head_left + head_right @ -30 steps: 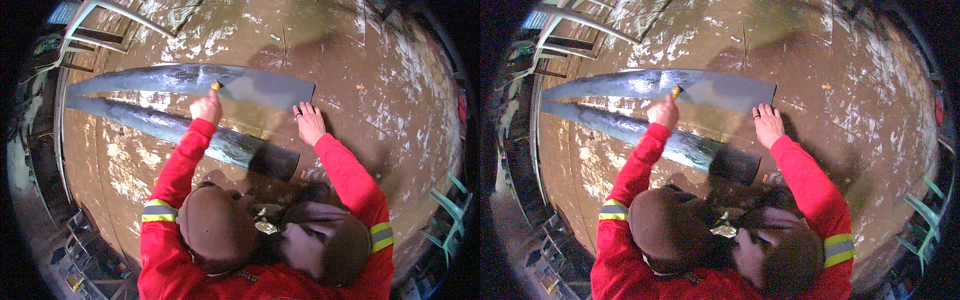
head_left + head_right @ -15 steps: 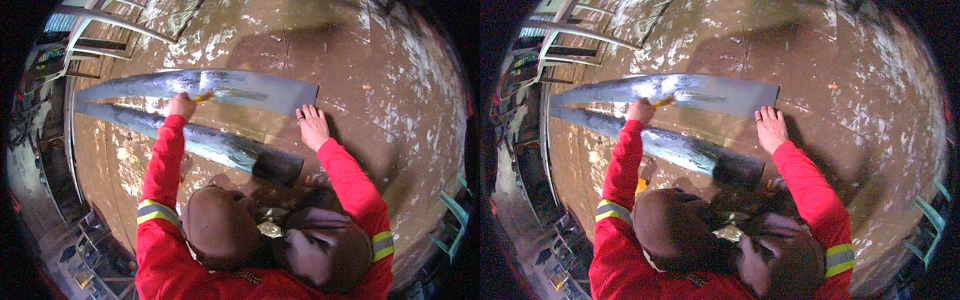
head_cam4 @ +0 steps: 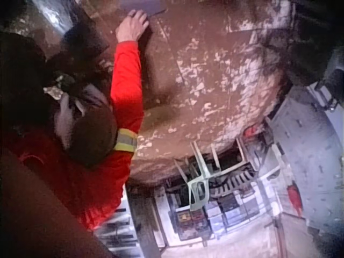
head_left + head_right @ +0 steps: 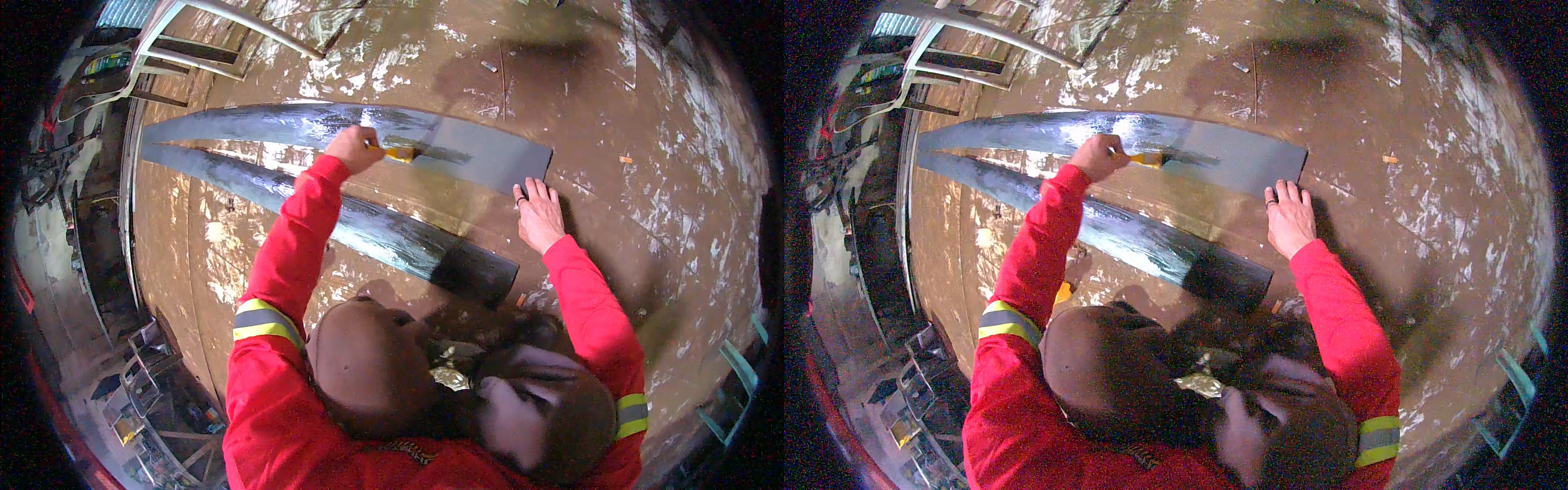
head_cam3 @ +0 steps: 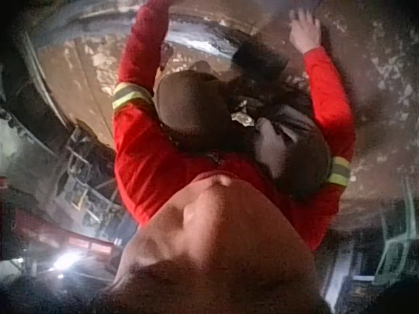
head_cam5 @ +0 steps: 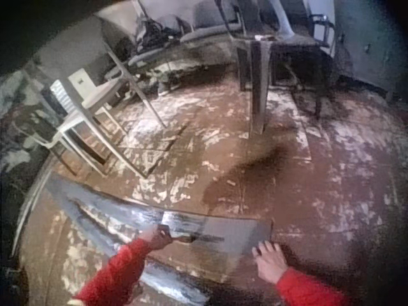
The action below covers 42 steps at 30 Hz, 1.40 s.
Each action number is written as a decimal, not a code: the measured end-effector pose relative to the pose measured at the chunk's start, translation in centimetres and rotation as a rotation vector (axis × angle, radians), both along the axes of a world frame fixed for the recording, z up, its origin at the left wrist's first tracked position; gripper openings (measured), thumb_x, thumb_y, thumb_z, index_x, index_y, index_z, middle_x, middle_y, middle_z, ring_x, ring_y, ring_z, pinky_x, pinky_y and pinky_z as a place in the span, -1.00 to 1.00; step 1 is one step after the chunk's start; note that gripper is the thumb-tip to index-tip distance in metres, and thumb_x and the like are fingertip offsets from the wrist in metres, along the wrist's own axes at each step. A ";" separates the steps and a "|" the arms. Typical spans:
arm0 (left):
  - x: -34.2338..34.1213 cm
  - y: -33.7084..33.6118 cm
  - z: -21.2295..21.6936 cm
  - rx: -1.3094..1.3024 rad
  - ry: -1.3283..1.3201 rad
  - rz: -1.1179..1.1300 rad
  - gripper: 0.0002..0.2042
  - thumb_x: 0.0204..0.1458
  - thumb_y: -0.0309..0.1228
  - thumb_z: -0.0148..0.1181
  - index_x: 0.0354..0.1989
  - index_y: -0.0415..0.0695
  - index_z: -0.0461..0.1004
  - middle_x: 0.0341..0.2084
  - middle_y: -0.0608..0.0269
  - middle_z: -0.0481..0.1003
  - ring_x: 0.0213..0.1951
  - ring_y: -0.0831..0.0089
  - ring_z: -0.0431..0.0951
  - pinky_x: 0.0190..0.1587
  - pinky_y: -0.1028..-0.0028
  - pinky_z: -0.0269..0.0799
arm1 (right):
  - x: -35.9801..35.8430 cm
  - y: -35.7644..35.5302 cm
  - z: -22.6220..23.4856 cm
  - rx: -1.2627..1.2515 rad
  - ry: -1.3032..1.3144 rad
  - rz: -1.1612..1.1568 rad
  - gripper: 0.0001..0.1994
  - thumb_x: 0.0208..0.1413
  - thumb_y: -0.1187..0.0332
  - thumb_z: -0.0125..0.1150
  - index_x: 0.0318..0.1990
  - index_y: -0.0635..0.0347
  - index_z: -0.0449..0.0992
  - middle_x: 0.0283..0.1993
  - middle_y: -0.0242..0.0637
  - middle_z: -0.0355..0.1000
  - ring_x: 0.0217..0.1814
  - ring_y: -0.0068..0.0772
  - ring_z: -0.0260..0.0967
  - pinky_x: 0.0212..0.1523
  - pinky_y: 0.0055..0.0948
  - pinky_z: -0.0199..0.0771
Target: The person applies a dark coating to long, flat metal bars using a brush. They repeatedly dip the brush into a small yellow container and paint the surface of the bars, which are laid out on the floor. The person works methodically along the length of the bars, ensuring coverage.
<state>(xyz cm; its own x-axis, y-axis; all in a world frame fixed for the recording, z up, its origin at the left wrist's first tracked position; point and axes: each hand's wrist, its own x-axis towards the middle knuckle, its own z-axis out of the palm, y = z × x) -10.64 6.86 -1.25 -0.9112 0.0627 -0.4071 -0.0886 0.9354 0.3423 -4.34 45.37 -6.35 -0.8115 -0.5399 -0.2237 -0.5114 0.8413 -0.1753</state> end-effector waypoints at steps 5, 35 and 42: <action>-0.1 -7.0 -0.4 -0.304 -0.056 0.142 -0.71 -0.24 -0.12 0.30 -0.49 -0.10 0.58 -0.48 -0.02 0.56 -0.36 0.09 0.58 -0.23 0.24 0.48 | -0.1 -0.3 0.6 0.001 -0.035 -0.012 -0.53 -0.05 0.44 0.05 0.11 0.29 0.36 0.20 0.02 0.19 0.28 -0.04 0.07 0.21 -0.10 0.05; -4.9 0.2 3.5 -0.652 -0.033 0.064 -0.52 -0.18 0.08 0.26 -0.31 -0.13 0.55 -0.36 -0.04 0.55 -0.24 0.06 0.57 -0.19 0.17 0.46 | 0.1 0.5 -0.3 -0.018 -0.009 -0.042 -0.47 -0.14 0.40 0.15 0.10 0.27 0.37 0.20 -0.03 0.18 0.28 -0.11 0.05 0.20 -0.13 0.08; -5.6 12.1 0.4 -0.289 0.060 -0.202 -0.58 -0.14 -0.03 0.25 -0.40 -0.21 0.54 -0.46 -0.11 0.53 -0.32 0.00 0.56 -0.27 0.19 0.47 | 0.0 0.5 -0.6 -0.045 0.000 -0.058 -0.49 -0.13 0.39 0.14 0.08 0.28 0.39 0.19 -0.03 0.20 0.28 -0.11 0.06 0.20 -0.11 0.07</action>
